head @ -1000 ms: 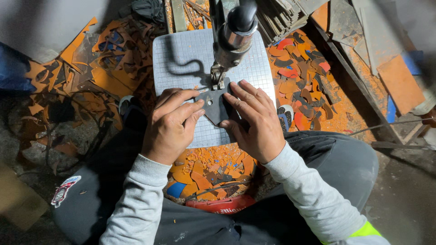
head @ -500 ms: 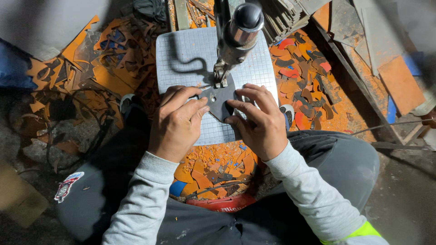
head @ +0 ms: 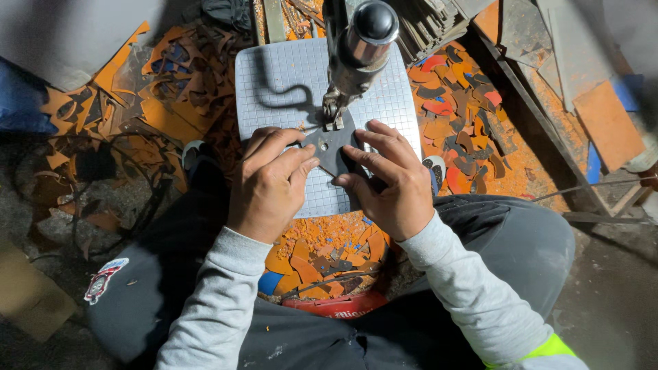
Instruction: The person sits on the floor and uses a vertical cutting machine to cut small pieces of colored material. They guide each piece under the blade, cut it, and set it aside, repeating the process with different colors.
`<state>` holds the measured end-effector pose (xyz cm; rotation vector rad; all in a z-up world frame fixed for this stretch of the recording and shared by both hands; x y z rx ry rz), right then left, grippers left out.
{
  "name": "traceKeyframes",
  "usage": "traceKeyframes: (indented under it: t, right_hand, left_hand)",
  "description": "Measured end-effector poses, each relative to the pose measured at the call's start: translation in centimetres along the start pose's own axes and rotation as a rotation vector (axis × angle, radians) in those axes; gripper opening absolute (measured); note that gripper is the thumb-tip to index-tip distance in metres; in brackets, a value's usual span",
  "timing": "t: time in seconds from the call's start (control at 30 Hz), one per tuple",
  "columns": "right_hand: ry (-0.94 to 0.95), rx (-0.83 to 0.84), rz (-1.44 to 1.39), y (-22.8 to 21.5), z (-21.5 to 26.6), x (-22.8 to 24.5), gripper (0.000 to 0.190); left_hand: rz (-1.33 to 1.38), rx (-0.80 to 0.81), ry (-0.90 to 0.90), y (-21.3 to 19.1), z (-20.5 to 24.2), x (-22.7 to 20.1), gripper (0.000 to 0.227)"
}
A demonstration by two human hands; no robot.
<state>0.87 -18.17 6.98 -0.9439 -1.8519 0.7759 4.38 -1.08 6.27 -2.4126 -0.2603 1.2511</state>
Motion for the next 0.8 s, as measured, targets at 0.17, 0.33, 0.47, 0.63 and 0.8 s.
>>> traceKeyframes:
  t: [0.17, 0.33, 0.47, 0.63, 0.8]
  right_hand:
    - [0.018, 0.005, -0.013, -0.02, -0.07, -0.11, 0.042]
    - [0.008, 0.009, -0.01, -0.2, -0.08, -0.21, 0.04]
    - [0.005, 0.002, -0.018, -0.31, -0.17, -0.42, 0.04]
    - [0.008, 0.007, -0.025, -0.29, -0.19, -0.7, 0.039]
    - [0.006, -0.003, -0.023, -0.39, -0.23, -0.79, 0.037]
  left_hand:
    - [-0.008, 0.004, 0.02, 0.04, -0.07, 0.06, 0.014]
    - [0.014, 0.007, 0.037, 0.23, -0.08, -0.05, 0.015]
    - [0.017, 0.026, 0.043, 0.37, -0.12, -0.06, 0.016]
    - [0.022, 0.009, 0.051, 0.47, -0.18, -0.04, 0.016]
    - [0.024, 0.0, 0.05, 0.5, -0.19, -0.11, 0.016]
Point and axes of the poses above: each hand's wrist, its own z-axis away from the middle knuckle, its own y-axis out of the palm, x = y × z, the point moved 7 cm from there along -z, towards the middle knuckle, and after that the axes turned 8 degrees about z, right-handed, at the moved point
